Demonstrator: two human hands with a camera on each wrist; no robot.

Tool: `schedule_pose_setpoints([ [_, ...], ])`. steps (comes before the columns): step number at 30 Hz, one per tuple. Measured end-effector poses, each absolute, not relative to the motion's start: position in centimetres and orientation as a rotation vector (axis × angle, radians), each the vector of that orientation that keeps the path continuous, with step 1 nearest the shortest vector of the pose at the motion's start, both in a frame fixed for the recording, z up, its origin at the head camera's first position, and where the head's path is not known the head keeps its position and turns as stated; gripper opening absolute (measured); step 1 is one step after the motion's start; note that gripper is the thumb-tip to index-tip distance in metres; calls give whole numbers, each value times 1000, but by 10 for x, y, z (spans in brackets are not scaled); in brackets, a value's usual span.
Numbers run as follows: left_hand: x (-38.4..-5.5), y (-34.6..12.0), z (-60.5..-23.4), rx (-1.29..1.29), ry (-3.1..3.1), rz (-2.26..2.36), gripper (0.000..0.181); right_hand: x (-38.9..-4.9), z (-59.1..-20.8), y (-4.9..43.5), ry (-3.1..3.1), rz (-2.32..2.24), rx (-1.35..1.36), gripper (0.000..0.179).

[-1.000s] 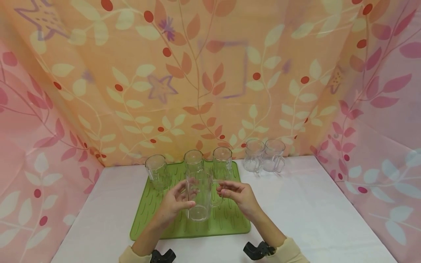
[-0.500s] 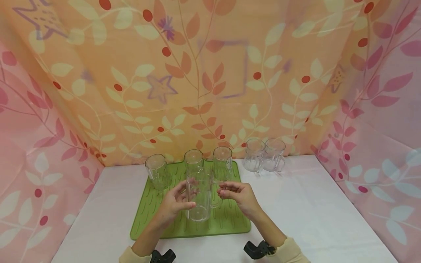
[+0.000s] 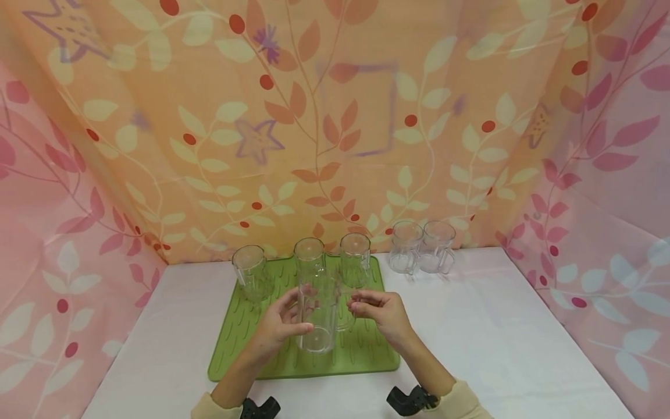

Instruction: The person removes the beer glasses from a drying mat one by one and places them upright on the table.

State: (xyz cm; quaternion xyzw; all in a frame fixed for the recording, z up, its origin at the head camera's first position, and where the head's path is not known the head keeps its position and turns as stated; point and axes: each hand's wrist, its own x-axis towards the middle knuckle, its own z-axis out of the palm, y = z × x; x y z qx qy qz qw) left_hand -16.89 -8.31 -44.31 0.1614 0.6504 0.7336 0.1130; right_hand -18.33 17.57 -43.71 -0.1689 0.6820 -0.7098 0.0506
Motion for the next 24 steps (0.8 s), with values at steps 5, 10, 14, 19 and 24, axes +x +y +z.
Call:
schedule_pose_setpoints([
  [5, -169, -83, -444, 493, 1953, 2124, 86, -182, -433, 174, 2112, -2167, -478, 42],
  [10, -168, -82, -445, 523, 2013, 2093, 84, -181, -427, 174, 2152, -2143, -453, 44],
  [14, -166, -81, -443, 546, 2041, 2064, 82, -179, -422, 175, 2203, -2112, -421, 42],
  [19, -164, -81, -441, 581, 2075, 2037, 81, -177, -413, 178, 2265, -2096, -448, 39],
  [24, -162, -86, -441, 630, 2097, 2054, 79, -180, -403, 187, 2295, -2162, -525, 38],
])
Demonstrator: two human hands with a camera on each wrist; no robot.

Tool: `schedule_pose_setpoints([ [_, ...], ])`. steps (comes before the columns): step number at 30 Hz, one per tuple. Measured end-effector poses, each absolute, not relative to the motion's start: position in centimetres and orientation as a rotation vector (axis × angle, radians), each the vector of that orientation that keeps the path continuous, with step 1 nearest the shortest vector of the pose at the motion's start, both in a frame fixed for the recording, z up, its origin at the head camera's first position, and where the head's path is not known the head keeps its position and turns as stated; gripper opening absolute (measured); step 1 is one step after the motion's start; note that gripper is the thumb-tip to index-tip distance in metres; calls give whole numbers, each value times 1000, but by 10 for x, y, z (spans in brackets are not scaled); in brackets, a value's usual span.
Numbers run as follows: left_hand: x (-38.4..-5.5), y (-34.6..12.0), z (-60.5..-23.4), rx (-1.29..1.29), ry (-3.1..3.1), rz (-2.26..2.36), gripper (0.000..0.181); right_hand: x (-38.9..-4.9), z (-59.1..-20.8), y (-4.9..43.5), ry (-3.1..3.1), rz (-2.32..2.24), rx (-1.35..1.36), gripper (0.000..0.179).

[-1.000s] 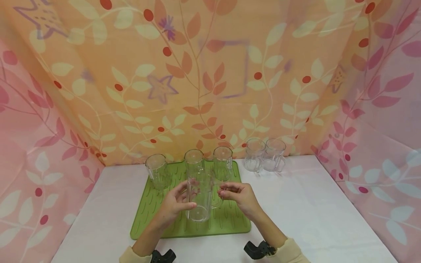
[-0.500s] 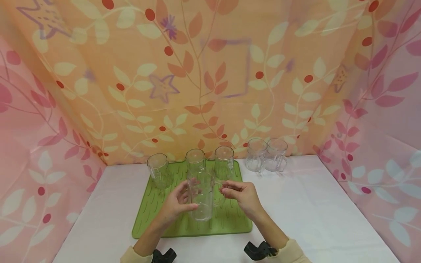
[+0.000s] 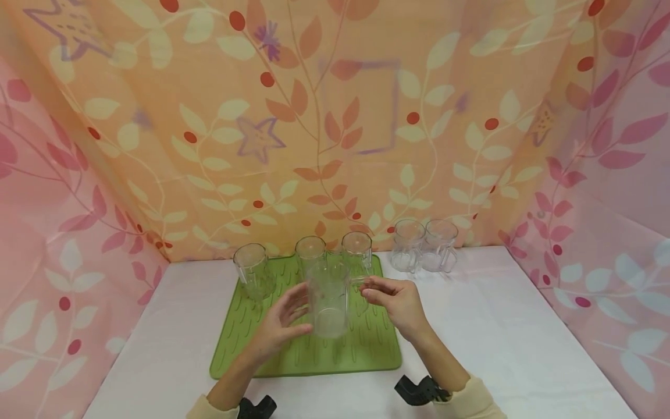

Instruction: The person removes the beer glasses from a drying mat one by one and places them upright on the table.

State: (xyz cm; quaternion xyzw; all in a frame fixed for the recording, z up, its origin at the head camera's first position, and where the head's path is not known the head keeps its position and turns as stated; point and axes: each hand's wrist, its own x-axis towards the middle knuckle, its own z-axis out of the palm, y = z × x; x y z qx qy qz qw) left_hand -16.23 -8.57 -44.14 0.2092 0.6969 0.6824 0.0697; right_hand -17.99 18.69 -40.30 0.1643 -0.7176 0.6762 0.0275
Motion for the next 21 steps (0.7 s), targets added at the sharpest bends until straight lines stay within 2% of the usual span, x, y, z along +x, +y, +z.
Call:
schedule_pose_setpoints([
  [8, -156, -106, -437, 707, 2307, 1992, 73, -188, -386, 201, -2120, 2050, 476, 38],
  [13, -149, -124, -431, 705, 2463, 1958, 71, -193, -377, 212, -2034, 2072, 442, 24],
  [21, -146, -152, -430, 491, 2598, 1855, 74, -202, -372, 231, -1928, 2042, 357, 28],
])
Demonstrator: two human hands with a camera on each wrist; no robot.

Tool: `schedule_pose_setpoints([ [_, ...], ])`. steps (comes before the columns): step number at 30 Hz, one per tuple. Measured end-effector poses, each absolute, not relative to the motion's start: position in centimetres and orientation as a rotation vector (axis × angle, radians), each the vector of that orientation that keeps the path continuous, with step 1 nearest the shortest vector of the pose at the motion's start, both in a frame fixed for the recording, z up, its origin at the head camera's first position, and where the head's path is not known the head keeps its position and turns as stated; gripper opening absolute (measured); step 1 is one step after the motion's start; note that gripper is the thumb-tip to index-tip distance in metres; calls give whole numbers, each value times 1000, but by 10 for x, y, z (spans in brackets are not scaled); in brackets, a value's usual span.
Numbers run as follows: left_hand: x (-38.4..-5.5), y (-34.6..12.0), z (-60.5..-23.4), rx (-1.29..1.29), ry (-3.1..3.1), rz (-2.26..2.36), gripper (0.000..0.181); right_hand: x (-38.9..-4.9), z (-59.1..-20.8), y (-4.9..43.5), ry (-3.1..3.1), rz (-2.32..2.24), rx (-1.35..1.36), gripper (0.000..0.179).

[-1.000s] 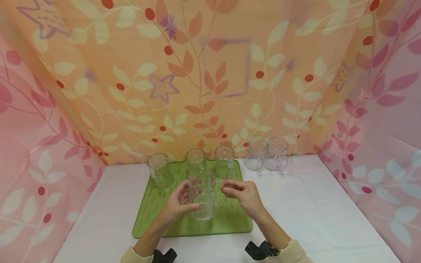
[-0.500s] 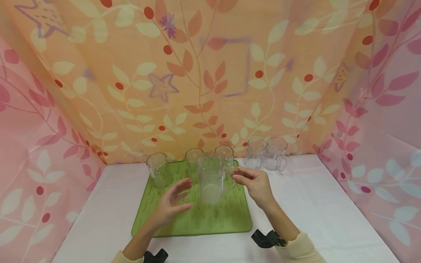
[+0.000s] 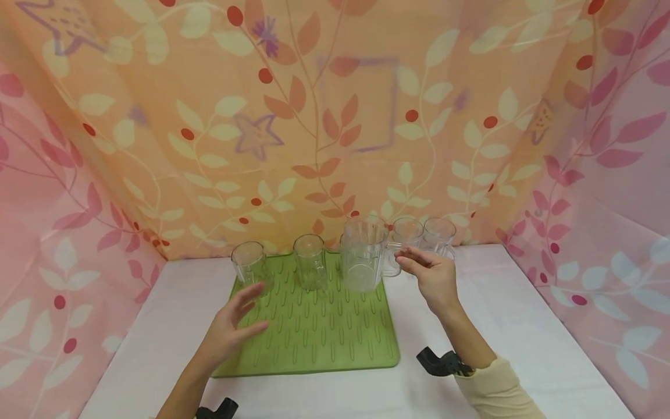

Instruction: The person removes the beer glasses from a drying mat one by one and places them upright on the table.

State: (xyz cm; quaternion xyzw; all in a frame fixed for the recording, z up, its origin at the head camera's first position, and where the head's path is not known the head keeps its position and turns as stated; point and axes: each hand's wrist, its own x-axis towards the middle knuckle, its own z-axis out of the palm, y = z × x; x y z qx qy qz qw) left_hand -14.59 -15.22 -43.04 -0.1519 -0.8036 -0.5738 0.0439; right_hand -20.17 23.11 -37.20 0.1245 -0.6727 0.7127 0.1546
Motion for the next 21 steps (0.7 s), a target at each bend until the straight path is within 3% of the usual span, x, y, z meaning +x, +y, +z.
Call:
schedule_pose_setpoints([
  [12, -142, -195, -453, -151, -2648, -1551, 87, -219, -366, 252, -1552, 2074, 103, 29],
  [21, -137, -217, -464, 30, -2818, -1428, 100, -230, -364, 274, -1462, 2029, 134, 31],
])
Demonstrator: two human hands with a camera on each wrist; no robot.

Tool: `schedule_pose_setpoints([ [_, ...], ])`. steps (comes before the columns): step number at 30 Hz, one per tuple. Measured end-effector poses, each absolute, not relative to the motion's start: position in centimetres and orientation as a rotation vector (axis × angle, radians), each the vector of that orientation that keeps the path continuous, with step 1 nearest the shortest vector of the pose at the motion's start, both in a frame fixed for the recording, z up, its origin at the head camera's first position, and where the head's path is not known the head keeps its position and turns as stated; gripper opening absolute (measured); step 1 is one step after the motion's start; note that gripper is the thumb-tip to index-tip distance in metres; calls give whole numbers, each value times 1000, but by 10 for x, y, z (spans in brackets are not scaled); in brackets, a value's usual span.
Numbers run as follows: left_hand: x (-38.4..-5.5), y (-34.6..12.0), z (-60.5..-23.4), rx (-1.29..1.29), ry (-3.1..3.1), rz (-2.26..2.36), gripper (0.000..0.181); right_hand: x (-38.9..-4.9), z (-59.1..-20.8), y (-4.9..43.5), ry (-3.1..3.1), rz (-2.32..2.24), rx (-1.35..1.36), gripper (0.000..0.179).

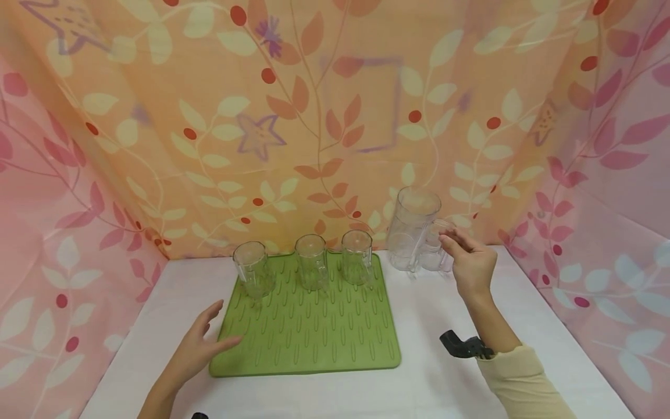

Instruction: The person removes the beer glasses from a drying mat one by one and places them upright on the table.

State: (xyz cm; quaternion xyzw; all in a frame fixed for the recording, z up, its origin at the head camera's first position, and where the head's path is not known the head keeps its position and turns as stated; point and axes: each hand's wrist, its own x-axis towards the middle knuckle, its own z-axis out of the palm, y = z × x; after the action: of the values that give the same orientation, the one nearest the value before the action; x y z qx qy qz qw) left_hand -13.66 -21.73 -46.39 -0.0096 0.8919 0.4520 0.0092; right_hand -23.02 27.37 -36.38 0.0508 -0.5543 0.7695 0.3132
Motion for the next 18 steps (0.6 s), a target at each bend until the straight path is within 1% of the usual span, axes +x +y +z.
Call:
schedule_pose_setpoints([
  [9, -133, -231, -478, -115, 2785, 1230, 103, -238, -361, 295, -1386, 1998, 99, 31],
  [18, -133, -235, -484, -128, 2778, 1124, 105, -244, -359, 321, -1363, 1987, 38, 32],
])
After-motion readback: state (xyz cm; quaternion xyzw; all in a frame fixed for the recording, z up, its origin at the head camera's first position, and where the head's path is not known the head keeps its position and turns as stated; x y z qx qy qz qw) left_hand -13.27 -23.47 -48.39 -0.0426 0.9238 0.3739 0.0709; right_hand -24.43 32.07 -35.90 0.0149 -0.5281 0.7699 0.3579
